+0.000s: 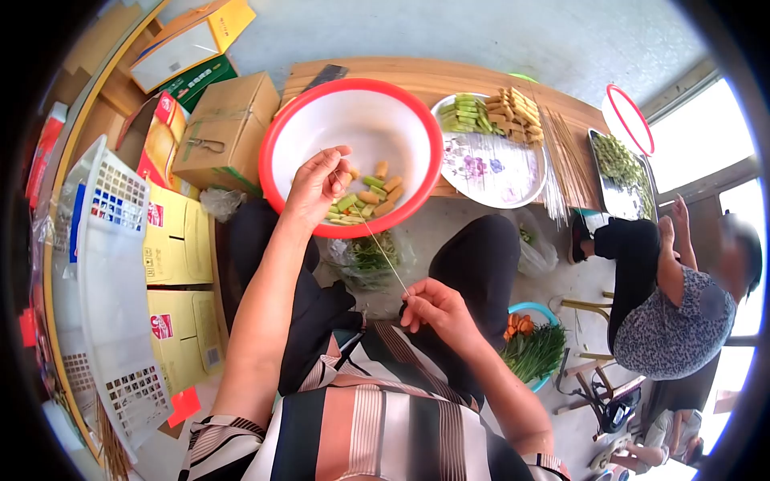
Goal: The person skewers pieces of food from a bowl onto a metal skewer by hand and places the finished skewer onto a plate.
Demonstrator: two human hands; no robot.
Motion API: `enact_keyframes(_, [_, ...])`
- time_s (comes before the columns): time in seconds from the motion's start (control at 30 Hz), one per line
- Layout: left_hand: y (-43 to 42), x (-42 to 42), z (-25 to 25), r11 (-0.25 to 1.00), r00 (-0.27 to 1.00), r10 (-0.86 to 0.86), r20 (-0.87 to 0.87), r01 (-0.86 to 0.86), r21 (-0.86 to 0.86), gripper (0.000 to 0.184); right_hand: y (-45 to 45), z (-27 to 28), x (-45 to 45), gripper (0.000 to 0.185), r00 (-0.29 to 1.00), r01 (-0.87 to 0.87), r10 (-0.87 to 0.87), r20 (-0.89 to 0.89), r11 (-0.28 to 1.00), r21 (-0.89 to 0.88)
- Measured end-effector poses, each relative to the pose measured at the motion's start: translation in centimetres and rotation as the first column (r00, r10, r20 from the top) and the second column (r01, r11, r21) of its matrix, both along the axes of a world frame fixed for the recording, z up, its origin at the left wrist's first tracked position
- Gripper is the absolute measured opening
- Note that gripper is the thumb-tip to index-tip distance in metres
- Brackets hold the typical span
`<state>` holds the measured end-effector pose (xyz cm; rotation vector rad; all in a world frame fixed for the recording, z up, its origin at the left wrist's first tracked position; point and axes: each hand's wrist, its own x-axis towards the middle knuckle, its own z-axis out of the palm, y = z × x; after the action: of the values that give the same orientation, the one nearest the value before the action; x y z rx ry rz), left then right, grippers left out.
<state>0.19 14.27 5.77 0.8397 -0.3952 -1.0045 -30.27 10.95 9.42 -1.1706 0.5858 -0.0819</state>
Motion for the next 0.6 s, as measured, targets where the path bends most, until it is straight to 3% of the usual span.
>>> enact_keyframes(0.1, [0.8, 0.3, 0.2, 0.999, 0.999, -0.029, 0.028, 0.028, 0.034, 0.021, -0.8, -0.9, 0.6, 0.028, 0.993, -0.113, 0.111, -0.03, 0.894, -0.433])
enact_keyframes(0.17, [1.0, 0.1, 0.4, 0.997, 0.996, -0.047, 0.073, 0.043, 0.059, 0.02, -1.8, -0.3, 1.9, 0.031, 1.0, -0.012, 0.011, -0.004, 0.885, -0.466])
enact_keyframes(0.3, [0.7, -1.1, 0.5, 0.976, 0.967, -0.191, 0.169, 0.169, 0.139, 0.021, -2.4, 0.5, 6.2, 0.023, 1.0, 0.016, -0.003, 0.026, 0.853, -0.522])
enact_keyframes(0.47, [0.8, -1.5, -0.3, 0.932, 0.92, -0.338, 0.199, 0.298, 0.205, 0.027, -3.0, -2.4, 9.8, 0.019, 0.997, -0.076, 0.057, -0.057, 0.898, -0.433])
enact_keyframes(0.6, [0.5, 3.0, 0.8, 0.922, 0.914, -0.238, 0.328, 0.106, 0.373, 0.029, -4.5, -4.6, 9.4, 0.016, 0.999, 0.033, -0.029, 0.02, 0.965, -0.26])
